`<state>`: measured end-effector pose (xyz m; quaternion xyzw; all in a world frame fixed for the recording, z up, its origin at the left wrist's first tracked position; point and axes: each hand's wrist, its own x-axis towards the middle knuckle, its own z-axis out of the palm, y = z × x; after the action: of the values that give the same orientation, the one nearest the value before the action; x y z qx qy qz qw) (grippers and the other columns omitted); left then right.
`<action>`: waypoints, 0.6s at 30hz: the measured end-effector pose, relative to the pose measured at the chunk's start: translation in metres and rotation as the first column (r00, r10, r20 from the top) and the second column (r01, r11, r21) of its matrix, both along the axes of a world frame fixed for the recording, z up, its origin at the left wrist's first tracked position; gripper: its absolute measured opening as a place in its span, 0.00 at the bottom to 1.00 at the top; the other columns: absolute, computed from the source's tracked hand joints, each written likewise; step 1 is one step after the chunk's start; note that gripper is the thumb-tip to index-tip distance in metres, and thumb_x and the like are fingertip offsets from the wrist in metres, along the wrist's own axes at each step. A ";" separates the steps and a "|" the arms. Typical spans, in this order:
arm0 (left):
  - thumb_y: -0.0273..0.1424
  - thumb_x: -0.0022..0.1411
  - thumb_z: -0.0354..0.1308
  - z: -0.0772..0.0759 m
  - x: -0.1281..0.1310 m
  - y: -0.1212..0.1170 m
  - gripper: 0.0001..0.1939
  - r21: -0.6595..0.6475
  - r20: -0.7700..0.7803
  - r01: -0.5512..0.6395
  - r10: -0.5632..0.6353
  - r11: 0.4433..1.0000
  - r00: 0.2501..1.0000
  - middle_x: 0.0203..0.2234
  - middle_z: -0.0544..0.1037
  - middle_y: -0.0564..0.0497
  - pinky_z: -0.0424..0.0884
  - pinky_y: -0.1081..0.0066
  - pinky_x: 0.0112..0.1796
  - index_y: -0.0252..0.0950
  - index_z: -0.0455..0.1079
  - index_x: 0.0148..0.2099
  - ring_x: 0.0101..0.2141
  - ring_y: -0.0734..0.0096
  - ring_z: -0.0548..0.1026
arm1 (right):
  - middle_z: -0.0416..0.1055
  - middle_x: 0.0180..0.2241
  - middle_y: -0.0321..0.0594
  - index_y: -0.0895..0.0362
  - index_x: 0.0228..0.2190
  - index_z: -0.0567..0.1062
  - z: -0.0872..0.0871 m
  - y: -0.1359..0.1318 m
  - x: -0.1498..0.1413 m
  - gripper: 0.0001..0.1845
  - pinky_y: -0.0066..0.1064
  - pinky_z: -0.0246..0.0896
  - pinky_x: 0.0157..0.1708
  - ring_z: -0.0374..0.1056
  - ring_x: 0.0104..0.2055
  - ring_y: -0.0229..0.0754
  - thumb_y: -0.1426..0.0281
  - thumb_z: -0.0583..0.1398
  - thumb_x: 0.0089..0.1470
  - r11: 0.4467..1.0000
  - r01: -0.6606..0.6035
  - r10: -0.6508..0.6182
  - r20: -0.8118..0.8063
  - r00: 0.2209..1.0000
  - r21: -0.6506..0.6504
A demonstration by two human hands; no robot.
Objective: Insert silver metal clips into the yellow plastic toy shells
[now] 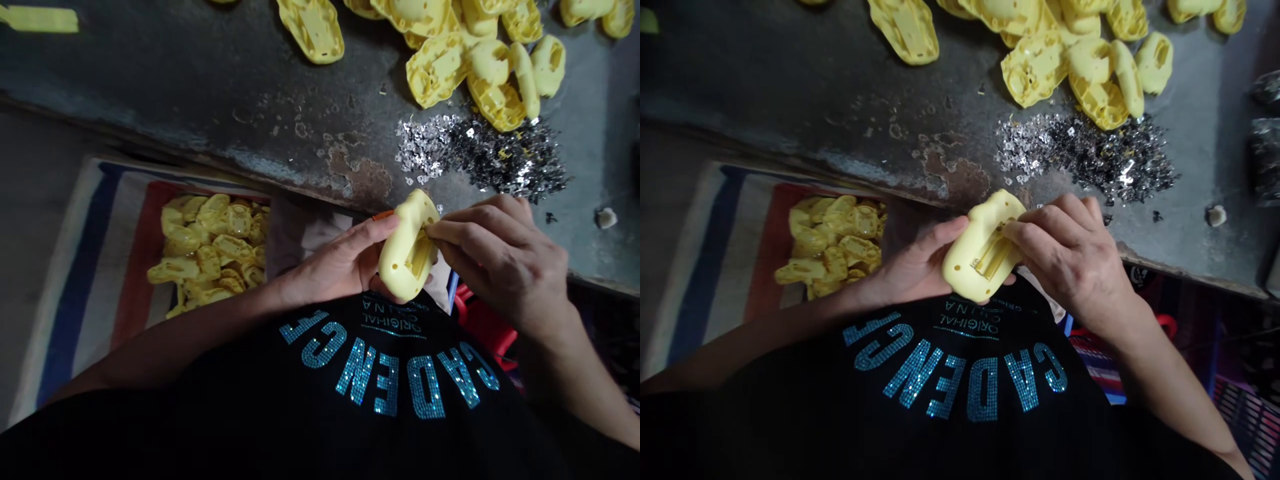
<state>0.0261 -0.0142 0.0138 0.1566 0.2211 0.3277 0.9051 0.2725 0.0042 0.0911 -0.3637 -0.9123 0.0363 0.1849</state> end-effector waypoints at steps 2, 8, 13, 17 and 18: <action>0.55 0.73 0.73 -0.001 -0.001 0.001 0.39 -0.003 0.010 0.009 -0.009 1.000 1.000 0.63 0.88 0.37 0.86 0.62 0.40 0.39 0.76 0.75 0.57 0.41 0.89 | 0.89 0.48 0.39 0.42 0.59 0.83 -0.001 -0.002 -0.001 0.16 0.48 0.70 0.44 0.80 0.43 0.51 0.72 0.67 0.76 1.000 0.000 0.000 -0.041 0.999 0.012; 0.57 0.71 0.75 -0.002 -0.001 0.002 0.42 0.002 0.012 0.003 -0.003 1.000 1.000 0.64 0.87 0.35 0.87 0.62 0.39 0.39 0.75 0.76 0.53 0.44 0.91 | 0.89 0.46 0.39 0.42 0.56 0.85 -0.011 -0.009 -0.001 0.19 0.48 0.75 0.46 0.82 0.43 0.51 0.75 0.70 0.72 0.994 0.110 -0.105 -0.271 0.957 0.004; 0.48 0.64 0.84 0.002 0.001 -0.001 0.38 0.118 -0.086 -0.126 0.136 0.985 0.987 0.56 0.91 0.44 0.87 0.67 0.43 0.44 0.79 0.70 0.45 0.59 0.91 | 0.85 0.59 0.44 0.44 0.60 0.84 -0.021 0.002 0.003 0.22 0.48 0.82 0.50 0.83 0.58 0.57 0.59 0.76 0.68 0.929 0.076 -0.236 -0.422 0.875 -0.363; 0.37 0.65 0.85 0.007 -0.004 -0.008 0.39 0.232 -0.108 -0.146 0.175 0.962 0.979 0.50 0.92 0.47 0.86 0.71 0.46 0.45 0.77 0.74 0.44 0.64 0.90 | 0.83 0.58 0.44 0.45 0.63 0.80 -0.025 0.009 -0.003 0.27 0.44 0.83 0.48 0.84 0.48 0.49 0.57 0.76 0.68 0.853 0.000 -0.268 -0.438 0.858 -0.522; 0.35 0.65 0.84 0.008 -0.006 -0.010 0.40 0.263 -0.107 -0.145 0.178 0.954 0.978 0.51 0.92 0.45 0.86 0.71 0.46 0.45 0.77 0.75 0.46 0.63 0.90 | 0.82 0.56 0.42 0.46 0.63 0.80 -0.027 0.009 -0.007 0.26 0.43 0.83 0.47 0.83 0.45 0.46 0.58 0.76 0.67 0.860 -0.004 -0.262 -0.448 0.855 -0.511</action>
<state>0.0201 -0.0240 0.0215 0.2732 0.2476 0.4155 0.8315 0.2655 0.0133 0.0644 -0.4387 -0.7645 0.3486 0.3187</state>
